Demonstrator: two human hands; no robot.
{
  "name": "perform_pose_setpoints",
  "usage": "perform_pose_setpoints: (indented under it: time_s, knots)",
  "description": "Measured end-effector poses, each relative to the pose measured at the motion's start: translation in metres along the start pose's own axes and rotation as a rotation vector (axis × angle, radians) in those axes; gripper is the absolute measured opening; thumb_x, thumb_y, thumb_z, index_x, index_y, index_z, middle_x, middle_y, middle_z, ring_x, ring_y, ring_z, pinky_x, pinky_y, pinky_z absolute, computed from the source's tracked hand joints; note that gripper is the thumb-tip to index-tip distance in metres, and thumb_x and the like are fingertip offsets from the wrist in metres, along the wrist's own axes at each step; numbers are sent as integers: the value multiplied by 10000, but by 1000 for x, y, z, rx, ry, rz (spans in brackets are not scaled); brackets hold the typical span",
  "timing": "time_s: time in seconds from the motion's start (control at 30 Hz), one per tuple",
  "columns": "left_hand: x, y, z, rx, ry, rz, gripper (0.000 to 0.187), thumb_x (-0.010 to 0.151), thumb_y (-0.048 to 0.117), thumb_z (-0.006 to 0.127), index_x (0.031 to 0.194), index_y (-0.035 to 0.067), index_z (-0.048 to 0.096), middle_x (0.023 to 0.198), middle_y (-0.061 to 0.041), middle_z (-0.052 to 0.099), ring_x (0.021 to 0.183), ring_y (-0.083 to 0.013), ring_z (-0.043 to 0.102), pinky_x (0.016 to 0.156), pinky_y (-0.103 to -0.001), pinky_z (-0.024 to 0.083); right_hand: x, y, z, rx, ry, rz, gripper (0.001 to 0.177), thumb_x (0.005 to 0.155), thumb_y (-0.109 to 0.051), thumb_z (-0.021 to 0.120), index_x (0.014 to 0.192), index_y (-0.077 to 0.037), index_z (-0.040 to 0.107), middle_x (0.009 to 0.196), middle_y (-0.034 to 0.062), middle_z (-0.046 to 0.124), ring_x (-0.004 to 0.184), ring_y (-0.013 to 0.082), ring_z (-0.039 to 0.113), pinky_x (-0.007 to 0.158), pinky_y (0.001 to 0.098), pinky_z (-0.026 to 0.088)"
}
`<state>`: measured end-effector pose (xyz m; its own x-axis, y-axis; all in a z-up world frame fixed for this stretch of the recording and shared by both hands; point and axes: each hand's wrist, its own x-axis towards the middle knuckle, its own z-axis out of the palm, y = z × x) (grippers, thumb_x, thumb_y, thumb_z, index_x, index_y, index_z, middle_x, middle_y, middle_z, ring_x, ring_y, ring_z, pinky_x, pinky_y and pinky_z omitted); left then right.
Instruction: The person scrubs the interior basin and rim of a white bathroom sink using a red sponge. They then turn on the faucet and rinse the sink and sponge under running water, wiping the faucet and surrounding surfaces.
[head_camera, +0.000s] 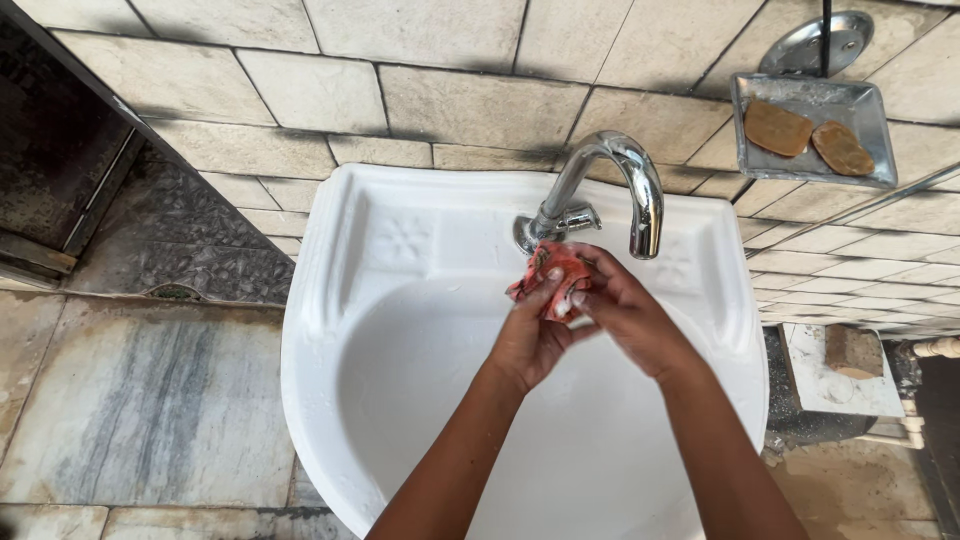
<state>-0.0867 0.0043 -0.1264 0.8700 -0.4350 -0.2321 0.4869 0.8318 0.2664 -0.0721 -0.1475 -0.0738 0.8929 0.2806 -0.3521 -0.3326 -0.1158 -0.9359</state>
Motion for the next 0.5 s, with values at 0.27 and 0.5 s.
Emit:
perform_pose_setpoints:
  time_s: [0.27,0.5]
  knots:
    - [45,34,-14,1046,790,749,736,922,95,781,1532,239,395,1279,-124,403,1022,-148,566,845,-313,553,5,-123,-19,-115,199,-552,493,1044,-456,467,1397,-130,575,1430,52,620,1353,203,542,1133,378,412]
    - [78,47,12,296,-83,406,919,972,35,520,1627,228,-95,1161,-55,544,799,-124,485,792,-285,477,43,-158,20,-849,370,-406,359,1087,-326,491,1084,-72,744,902,127,694,762,251,595,741,374,468]
